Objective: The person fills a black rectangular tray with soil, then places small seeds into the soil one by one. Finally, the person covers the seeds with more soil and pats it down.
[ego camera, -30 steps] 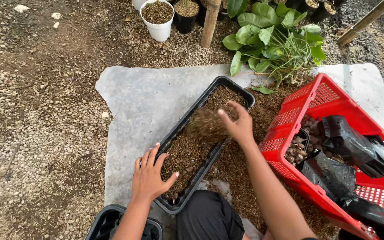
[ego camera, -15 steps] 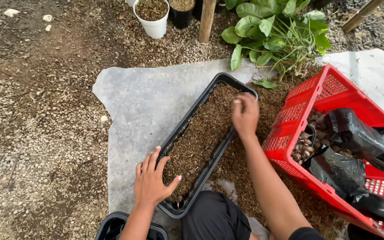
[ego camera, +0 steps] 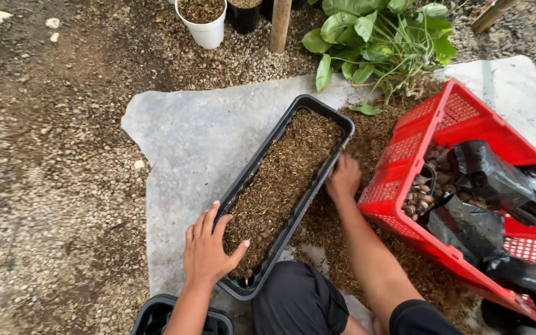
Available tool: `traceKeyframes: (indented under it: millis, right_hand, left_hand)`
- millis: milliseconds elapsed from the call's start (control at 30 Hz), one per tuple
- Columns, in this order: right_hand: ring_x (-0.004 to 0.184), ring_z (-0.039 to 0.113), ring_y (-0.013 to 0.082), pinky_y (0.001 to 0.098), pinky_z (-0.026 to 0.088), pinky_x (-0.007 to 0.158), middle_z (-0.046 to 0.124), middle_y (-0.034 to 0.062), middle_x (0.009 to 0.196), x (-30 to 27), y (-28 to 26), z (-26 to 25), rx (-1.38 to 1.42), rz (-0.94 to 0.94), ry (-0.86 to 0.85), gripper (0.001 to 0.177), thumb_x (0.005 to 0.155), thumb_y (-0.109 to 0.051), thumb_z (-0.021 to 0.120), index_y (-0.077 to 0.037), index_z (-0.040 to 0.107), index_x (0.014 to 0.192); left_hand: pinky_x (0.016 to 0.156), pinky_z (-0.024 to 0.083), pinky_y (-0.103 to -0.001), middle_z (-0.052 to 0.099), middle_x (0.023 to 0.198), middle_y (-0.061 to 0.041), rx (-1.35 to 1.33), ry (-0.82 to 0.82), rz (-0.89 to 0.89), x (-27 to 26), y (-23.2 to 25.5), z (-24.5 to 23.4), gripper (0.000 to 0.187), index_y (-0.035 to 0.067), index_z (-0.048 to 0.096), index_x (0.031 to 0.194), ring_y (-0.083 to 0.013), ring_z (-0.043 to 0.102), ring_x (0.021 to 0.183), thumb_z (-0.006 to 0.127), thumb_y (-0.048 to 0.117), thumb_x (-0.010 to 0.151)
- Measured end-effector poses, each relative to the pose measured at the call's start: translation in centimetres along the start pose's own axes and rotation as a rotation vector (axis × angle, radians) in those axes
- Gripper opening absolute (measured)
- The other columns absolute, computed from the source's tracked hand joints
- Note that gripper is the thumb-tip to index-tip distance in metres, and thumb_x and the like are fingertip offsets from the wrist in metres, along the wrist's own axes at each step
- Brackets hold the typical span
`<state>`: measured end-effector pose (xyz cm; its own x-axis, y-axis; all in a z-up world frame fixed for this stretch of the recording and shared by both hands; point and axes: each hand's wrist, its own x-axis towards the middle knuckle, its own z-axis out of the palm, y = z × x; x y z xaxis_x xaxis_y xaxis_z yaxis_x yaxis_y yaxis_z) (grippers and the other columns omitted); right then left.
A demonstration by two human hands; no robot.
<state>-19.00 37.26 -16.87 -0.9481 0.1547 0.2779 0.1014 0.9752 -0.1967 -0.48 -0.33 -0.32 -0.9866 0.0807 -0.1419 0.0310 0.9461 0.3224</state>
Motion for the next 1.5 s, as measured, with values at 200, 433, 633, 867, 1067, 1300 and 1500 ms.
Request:
traceKeyframes:
  millis: [200,433,633,867,1067,1300,1500]
  right_hand:
    - [0.151,0.031,0.0413,0.0629,0.018,0.126,0.033,0.0237,0.162,-4.3,0.0,-0.3,0.092,0.018,-0.528,0.090,0.087,-0.048,0.061,-0.005,0.026,0.158]
    - [0.155,0.027,0.0378,0.0635,0.022,0.125,0.036,0.0204,0.163,-6.5,-3.0,-2.0,-0.072,-0.120,-0.534,0.104,0.072,-0.055,0.068,-0.004,0.034,0.156]
    - [0.150,0.033,0.0378,0.0597,0.031,0.122,0.032,0.0199,0.163,-12.4,-3.6,-2.7,-0.078,-0.203,-0.661,0.147,0.056,-0.097,0.075,-0.003,0.025,0.158]
    - [0.115,0.062,0.0313,0.0534,0.056,0.087,0.062,0.0084,0.136,-10.8,-3.7,-3.0,0.163,-0.088,-0.442,0.048,0.073,-0.035,0.078,-0.020,0.066,0.117]
    - [0.073,0.066,0.0150,0.0276,0.059,0.060,0.072,0.0044,0.091,-5.6,-7.5,-13.6,0.872,0.615,-0.134,0.033,0.077,-0.011,0.076,-0.012,0.069,0.110]
    - [0.113,0.069,0.0225,0.0415,0.060,0.100,0.068,0.0062,0.130,6.4,-12.9,-21.4,0.863,0.351,-0.281,0.064,0.081,-0.044,0.075,-0.017,0.057,0.137]
    - [0.150,0.026,0.0438,0.0633,0.023,0.121,0.032,0.0288,0.161,11.1,-13.6,-15.8,0.280,0.032,-0.354,0.063,0.101,-0.047,0.054,-0.016,0.042,0.155]
  left_hand:
    - [0.115,0.032,-0.058,0.029,0.169,-0.001,0.001,0.007,0.010,-0.5,0.1,0.0,0.066,0.031,0.054,0.139,-0.0314,0.036,0.148,0.054,0.072,0.087]
    - [0.110,0.037,-0.056,0.036,0.166,-0.002,-0.003,0.111,0.033,0.0,0.2,-0.2,0.064,0.029,0.058,0.135,-0.0315,0.042,0.143,0.057,0.069,0.085]
    - [0.111,0.037,-0.054,0.035,0.166,-0.002,-0.001,0.068,0.036,-0.1,0.1,-0.3,0.066,0.028,0.057,0.136,-0.0310,0.041,0.144,0.053,0.071,0.086]
    - [0.111,0.036,-0.055,0.032,0.168,-0.001,0.004,0.046,0.022,-0.3,0.4,-0.5,0.066,0.028,0.055,0.137,-0.0310,0.039,0.146,0.055,0.070,0.086]
    - [0.111,0.036,-0.055,0.032,0.168,-0.001,-0.007,0.040,0.013,-0.1,0.1,-0.4,0.067,0.028,0.055,0.139,-0.0309,0.038,0.146,0.055,0.070,0.086]
    - [0.111,0.038,-0.054,0.033,0.167,-0.002,0.000,0.043,0.022,-0.3,0.2,-0.4,0.068,0.027,0.055,0.139,-0.0308,0.039,0.146,0.056,0.070,0.086]
    - [0.112,0.035,-0.055,0.032,0.167,-0.001,-0.030,0.022,0.006,-0.1,0.1,-0.6,0.067,0.027,0.055,0.138,-0.0301,0.037,0.146,0.057,0.069,0.086]
